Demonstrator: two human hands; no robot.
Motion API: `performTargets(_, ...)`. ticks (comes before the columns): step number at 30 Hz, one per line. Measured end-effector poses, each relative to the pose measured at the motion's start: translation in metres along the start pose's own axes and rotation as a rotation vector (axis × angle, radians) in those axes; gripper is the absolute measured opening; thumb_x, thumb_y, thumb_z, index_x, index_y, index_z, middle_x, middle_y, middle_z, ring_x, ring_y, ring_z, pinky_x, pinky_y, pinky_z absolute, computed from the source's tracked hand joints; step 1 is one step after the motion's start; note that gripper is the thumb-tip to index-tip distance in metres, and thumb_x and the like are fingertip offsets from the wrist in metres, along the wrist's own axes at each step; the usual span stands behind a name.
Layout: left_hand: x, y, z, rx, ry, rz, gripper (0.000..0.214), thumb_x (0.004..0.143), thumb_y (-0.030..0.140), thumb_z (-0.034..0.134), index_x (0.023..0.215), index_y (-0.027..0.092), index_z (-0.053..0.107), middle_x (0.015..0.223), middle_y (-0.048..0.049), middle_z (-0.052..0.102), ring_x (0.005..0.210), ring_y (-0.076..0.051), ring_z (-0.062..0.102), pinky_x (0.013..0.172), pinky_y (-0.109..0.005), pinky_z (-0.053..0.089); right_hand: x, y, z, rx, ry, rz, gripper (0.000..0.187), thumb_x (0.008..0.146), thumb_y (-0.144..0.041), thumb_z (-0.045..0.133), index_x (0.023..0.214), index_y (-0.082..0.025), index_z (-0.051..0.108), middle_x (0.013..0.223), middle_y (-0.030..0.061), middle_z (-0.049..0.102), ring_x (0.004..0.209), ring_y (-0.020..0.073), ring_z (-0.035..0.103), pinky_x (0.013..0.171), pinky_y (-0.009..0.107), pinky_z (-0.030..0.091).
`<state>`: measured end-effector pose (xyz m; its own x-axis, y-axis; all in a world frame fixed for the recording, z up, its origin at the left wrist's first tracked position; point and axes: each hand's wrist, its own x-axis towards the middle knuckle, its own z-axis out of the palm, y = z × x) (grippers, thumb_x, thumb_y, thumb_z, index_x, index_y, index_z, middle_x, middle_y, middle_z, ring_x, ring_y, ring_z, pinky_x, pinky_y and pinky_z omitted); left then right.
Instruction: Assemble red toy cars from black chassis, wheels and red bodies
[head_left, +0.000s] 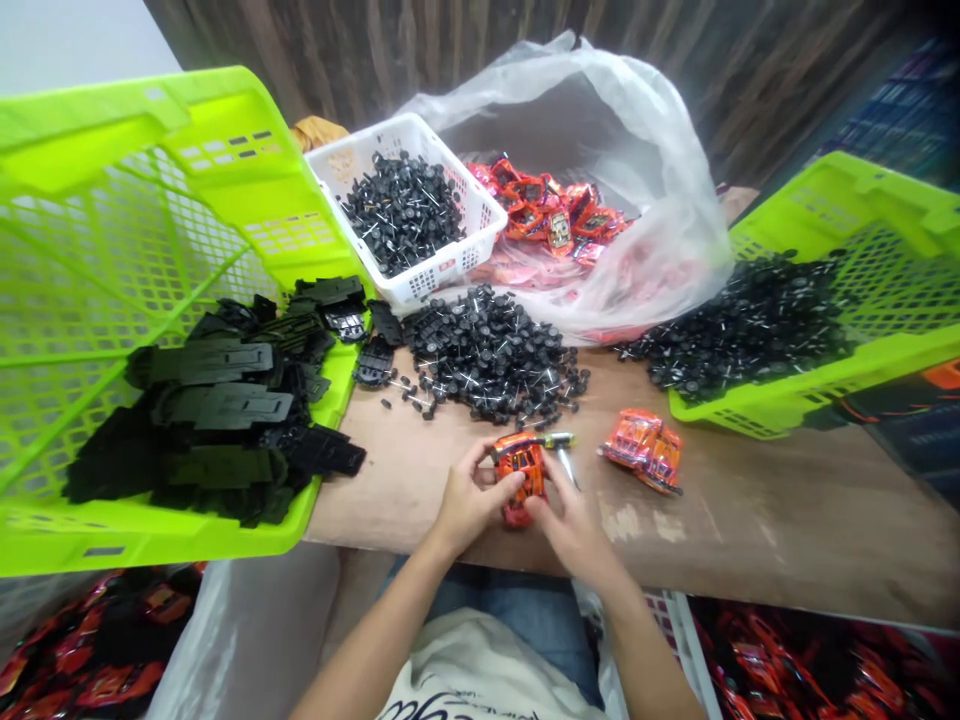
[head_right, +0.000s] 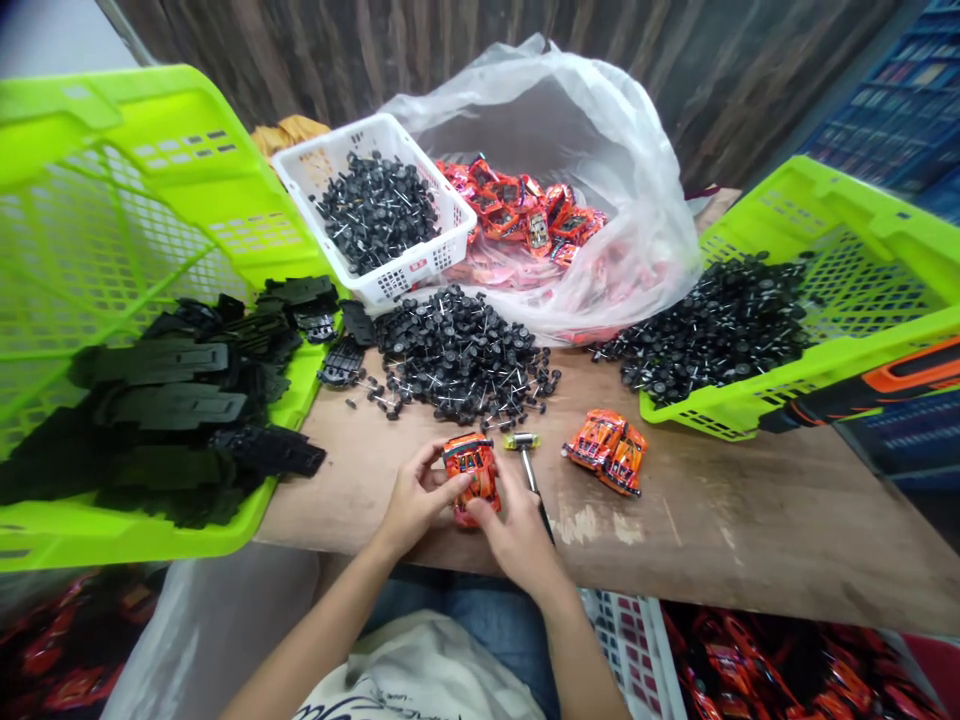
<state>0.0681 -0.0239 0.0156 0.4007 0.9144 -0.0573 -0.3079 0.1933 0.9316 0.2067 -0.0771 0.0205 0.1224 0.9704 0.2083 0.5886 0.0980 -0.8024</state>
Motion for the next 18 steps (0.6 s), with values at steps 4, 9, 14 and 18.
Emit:
performTargets(4, -0.008, 0.003, 0.002, 0.096, -0.077, -0.003, 0.041, 0.068, 0.028, 0.075, 0.104, 0.018, 0.058, 0.084, -0.0031, 0.067, 0.064, -0.014, 0.064, 0.058, -0.022, 0.051, 0.012, -0.010, -0.015, 0.480, -0.088, 0.131, 0.034, 0.084, -0.039, 0.056, 0.112, -0.020, 0.056, 0.106, 0.0071, 0.067, 0.093, 0.0206, 0.065, 0.080, 0.033, 0.053)
performTargets(9, -0.016, 0.005, 0.002, 0.043, -0.007, 0.038, 0.038, 0.066, 0.030, 0.076, 0.099, 0.018, 0.062, 0.084, -0.0032, 0.066, 0.063, -0.014, 0.062, 0.057, -0.023, 0.050, 0.017, -0.021, -0.012, 0.487, -0.074, 0.111, 0.029, 0.083, -0.037, 0.056, 0.106, -0.020, 0.055, 0.094, 0.0056, 0.067, 0.082, 0.0189, 0.065, 0.073, 0.030, 0.053)
performTargets(14, -0.005, 0.001, -0.017, 0.105, 0.121, 0.104, 0.043, 0.069, 0.026, 0.073, 0.109, 0.018, 0.058, 0.108, -0.0085, 0.065, 0.099, -0.021, 0.062, 0.089, -0.032, 0.048, 0.016, -0.019, -0.003, 0.018, -0.059, 0.009, 0.036, 0.078, -0.032, 0.062, 0.111, -0.020, 0.056, 0.102, 0.0078, 0.066, 0.090, 0.0218, 0.062, 0.080, 0.036, 0.050)
performTargets(18, 0.006, -0.007, -0.026, 0.270, 0.152, 0.027, 0.041, 0.068, 0.021, 0.071, 0.107, 0.016, 0.060, 0.101, -0.0084, 0.067, 0.093, -0.020, 0.063, 0.087, -0.032, 0.048, 0.014, -0.016, 0.006, -0.253, -0.126, -0.159, 0.032, 0.079, -0.021, 0.060, 0.110, -0.020, 0.061, 0.108, 0.0094, 0.066, 0.102, 0.0269, 0.058, 0.089, 0.044, 0.042)
